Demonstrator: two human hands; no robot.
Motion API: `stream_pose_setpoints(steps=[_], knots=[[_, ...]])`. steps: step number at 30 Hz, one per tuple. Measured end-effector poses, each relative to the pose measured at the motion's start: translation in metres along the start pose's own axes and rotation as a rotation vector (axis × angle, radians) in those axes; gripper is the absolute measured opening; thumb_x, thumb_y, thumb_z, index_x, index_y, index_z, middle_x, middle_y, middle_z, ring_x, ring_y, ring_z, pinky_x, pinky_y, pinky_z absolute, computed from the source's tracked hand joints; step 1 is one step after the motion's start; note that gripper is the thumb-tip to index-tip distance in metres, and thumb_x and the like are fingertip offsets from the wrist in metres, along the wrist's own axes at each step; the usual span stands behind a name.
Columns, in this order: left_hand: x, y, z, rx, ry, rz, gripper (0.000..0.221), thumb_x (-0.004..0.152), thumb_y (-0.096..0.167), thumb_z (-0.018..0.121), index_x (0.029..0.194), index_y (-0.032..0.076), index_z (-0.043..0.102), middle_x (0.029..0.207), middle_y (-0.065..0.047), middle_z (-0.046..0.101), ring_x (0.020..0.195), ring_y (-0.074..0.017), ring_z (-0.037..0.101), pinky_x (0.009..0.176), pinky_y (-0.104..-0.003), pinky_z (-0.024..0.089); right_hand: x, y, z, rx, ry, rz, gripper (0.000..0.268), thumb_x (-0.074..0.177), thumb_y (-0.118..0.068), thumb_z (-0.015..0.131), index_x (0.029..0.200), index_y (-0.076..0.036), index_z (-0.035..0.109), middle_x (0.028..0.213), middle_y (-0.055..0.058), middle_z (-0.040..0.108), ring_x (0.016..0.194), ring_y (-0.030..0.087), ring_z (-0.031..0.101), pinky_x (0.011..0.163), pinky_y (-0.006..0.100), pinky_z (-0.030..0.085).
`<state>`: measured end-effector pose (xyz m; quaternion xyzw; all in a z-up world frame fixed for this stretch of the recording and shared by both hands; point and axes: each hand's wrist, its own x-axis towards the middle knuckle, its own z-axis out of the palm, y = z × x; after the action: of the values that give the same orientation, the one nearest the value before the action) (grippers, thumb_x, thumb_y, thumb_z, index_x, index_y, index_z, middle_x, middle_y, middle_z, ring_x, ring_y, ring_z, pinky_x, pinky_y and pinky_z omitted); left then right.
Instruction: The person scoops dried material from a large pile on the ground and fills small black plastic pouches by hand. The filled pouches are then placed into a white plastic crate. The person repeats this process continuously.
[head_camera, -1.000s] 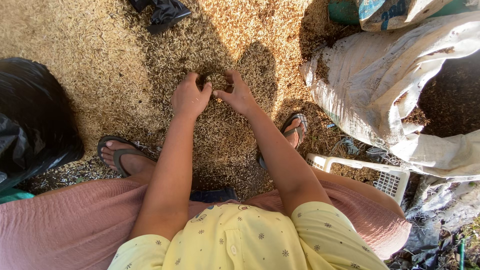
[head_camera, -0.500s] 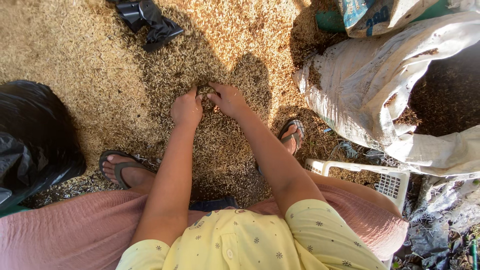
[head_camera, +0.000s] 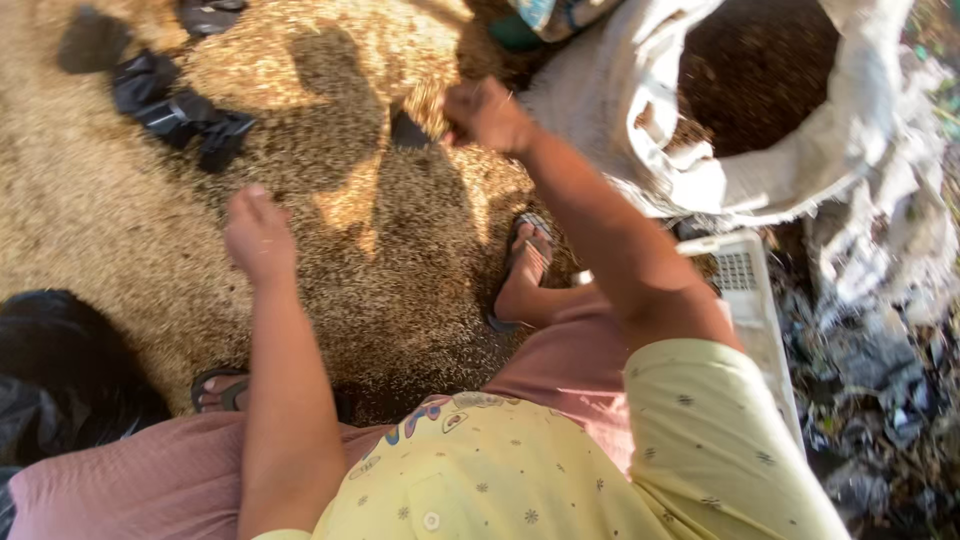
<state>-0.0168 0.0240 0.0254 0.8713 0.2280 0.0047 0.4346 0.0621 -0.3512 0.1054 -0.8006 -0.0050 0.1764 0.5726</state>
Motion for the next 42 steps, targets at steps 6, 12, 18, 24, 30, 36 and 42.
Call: stream_pose_setpoints(steps=[6,12,18,24,30,36,42], knots=[[-0.032,0.017,-0.026,-0.028,-0.086,0.221,0.081,0.101,-0.002,0.063,0.162,0.006,0.011,0.143,-0.02,0.049,0.125,-0.029,0.053,0.101,-0.043,0.051,-0.202,-0.054,-0.179,-0.172,0.416,0.071,0.029,0.113,-0.024,0.055,0.106,-0.002,0.072,0.081,0.007,0.073,0.072,0.014,0.074,0.059,0.032,0.06],[-0.052,-0.013,-0.022,0.122,-0.23,0.107,0.074,0.108,0.002,0.059,0.168,0.01,0.016,0.162,-0.016,0.031,0.137,-0.0278,0.05,0.11,-0.043,0.05,-0.426,0.06,-0.21,0.032,0.805,0.078,0.026,0.117,-0.016,0.058,0.109,0.006,0.069,0.09,0.01,0.07,0.072,0.015,0.07,0.067,0.03,0.063],[-0.046,-0.077,-0.017,0.243,-0.267,0.362,0.068,0.113,-0.001,0.061,0.166,0.005,0.019,0.165,-0.019,0.03,0.143,-0.0305,0.048,0.108,-0.044,0.05,-0.504,0.245,-0.093,0.379,1.153,0.664,0.027,0.105,-0.019,0.054,0.116,0.002,0.068,0.089,0.013,0.074,0.066,0.015,0.071,0.06,0.029,0.063],[-0.038,-0.104,-0.034,0.247,-0.337,0.242,0.066,0.117,0.008,0.063,0.167,0.006,0.021,0.15,-0.021,0.042,0.131,-0.0266,0.057,0.094,-0.04,0.057,-0.464,0.37,-0.007,0.429,1.209,0.896,0.022,0.102,-0.022,0.059,0.103,-0.004,0.071,0.072,0.006,0.073,0.059,0.013,0.07,0.056,0.032,0.06],[-0.038,-0.113,-0.049,0.452,-0.297,0.391,0.07,0.111,-0.004,0.063,0.166,-0.002,0.021,0.156,-0.028,0.03,0.137,-0.0343,0.054,0.103,-0.042,0.057,-0.409,0.411,-0.004,0.254,1.161,0.933,0.038,0.105,-0.026,0.061,0.075,-0.001,0.061,0.064,0.009,0.063,0.049,0.017,0.057,0.051,0.043,0.049],[-0.041,-0.114,-0.051,0.412,-0.284,0.383,0.069,0.111,-0.001,0.064,0.165,-0.003,0.022,0.158,-0.028,0.029,0.141,-0.0333,0.053,0.1,-0.041,0.058,-0.389,0.405,-0.014,0.151,1.027,1.03,0.035,0.102,-0.033,0.062,0.081,-0.004,0.063,0.061,0.004,0.058,0.049,0.018,0.051,0.051,0.047,0.043],[-0.05,-0.107,-0.042,0.494,-0.26,0.402,0.07,0.111,0.002,0.068,0.165,-0.003,0.024,0.158,-0.029,0.033,0.128,-0.0343,0.059,0.094,-0.044,0.057,-0.381,0.411,-0.007,-0.065,0.96,0.982,0.035,0.105,-0.036,0.061,0.1,-0.002,0.067,0.063,0.012,0.053,0.052,0.023,0.041,0.053,0.048,0.037]])
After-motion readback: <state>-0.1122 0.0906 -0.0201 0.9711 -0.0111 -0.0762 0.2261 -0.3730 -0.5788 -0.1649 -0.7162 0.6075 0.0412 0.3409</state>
